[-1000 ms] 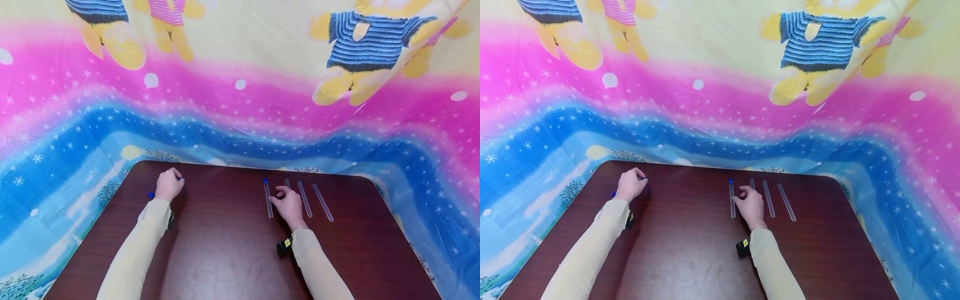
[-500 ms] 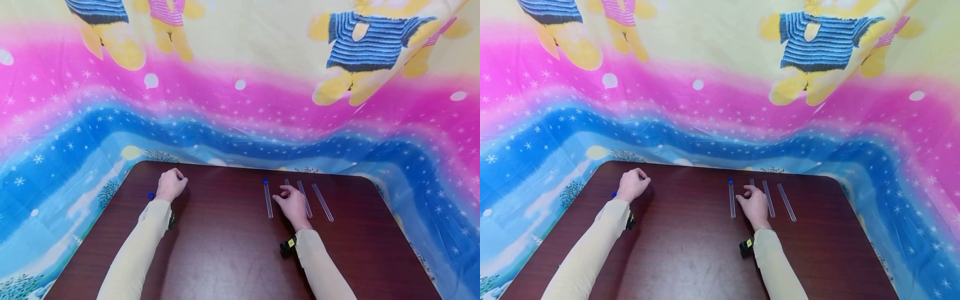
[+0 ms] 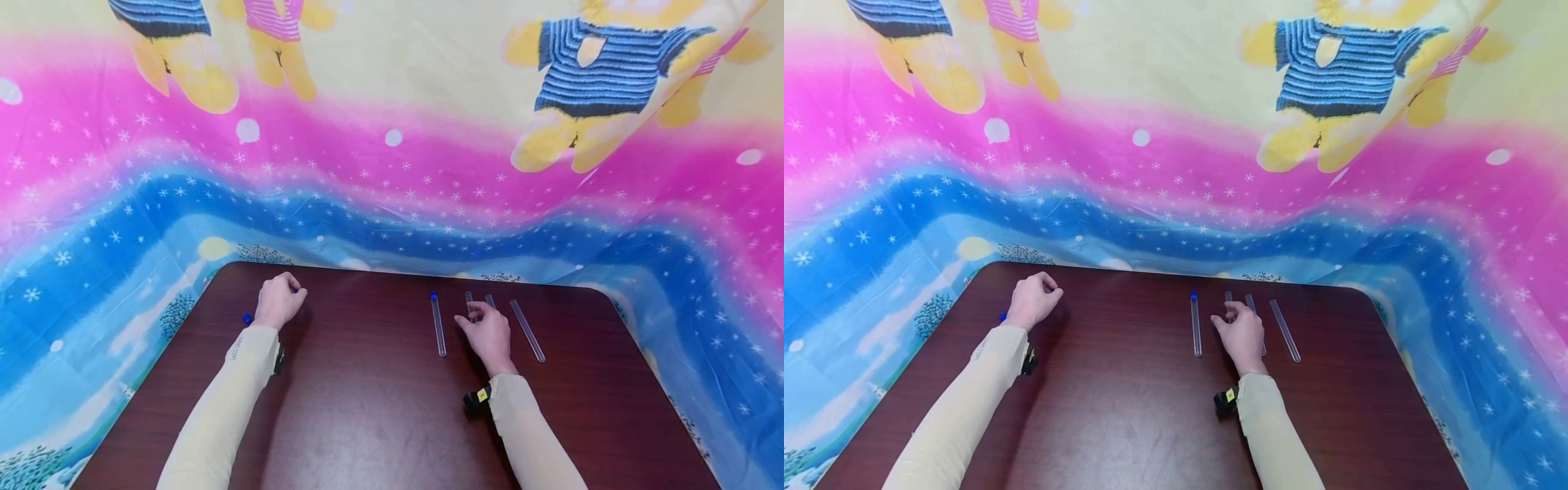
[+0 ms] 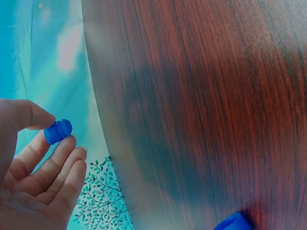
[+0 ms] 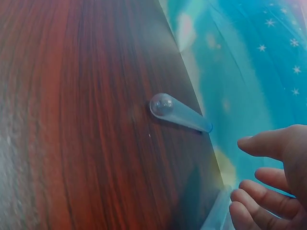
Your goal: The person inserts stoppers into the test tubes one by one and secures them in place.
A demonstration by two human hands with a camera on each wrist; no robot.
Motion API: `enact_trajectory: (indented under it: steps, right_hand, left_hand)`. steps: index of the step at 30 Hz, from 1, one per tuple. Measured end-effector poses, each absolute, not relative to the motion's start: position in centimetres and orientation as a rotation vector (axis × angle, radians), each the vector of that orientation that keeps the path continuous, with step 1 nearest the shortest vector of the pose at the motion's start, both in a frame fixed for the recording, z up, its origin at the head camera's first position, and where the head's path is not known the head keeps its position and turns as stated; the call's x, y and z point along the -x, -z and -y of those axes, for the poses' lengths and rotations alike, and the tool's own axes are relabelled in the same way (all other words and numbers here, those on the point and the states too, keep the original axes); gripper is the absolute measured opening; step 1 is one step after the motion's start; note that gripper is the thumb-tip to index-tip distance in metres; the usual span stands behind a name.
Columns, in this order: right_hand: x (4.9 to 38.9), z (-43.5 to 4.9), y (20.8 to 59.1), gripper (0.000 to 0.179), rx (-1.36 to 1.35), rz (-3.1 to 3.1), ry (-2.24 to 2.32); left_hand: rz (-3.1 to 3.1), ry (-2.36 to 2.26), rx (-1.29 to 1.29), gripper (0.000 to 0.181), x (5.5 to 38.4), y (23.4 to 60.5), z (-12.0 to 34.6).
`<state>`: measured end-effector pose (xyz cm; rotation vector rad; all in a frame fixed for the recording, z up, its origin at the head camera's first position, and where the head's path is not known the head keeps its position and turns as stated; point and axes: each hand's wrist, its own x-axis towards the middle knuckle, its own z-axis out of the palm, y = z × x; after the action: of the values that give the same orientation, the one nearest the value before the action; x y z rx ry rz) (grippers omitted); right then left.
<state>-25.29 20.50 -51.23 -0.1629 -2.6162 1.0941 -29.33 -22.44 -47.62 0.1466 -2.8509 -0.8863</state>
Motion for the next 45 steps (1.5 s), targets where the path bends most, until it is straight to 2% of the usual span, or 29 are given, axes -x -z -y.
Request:
enact_trajectory:
  steps: [14,45]
  right_hand:
    - [25.4,-22.2,51.7,0.048,0.224,2.677,-1.036]
    - [25.3,-22.5,51.8,0.042,0.230,2.859,-0.882]
  left_hand:
    - [2.869,0.899,-0.100,0.030,29.3,47.5,22.4]
    - [2.810,0.922,-0.022,0.023,29.2,47.0,20.8]
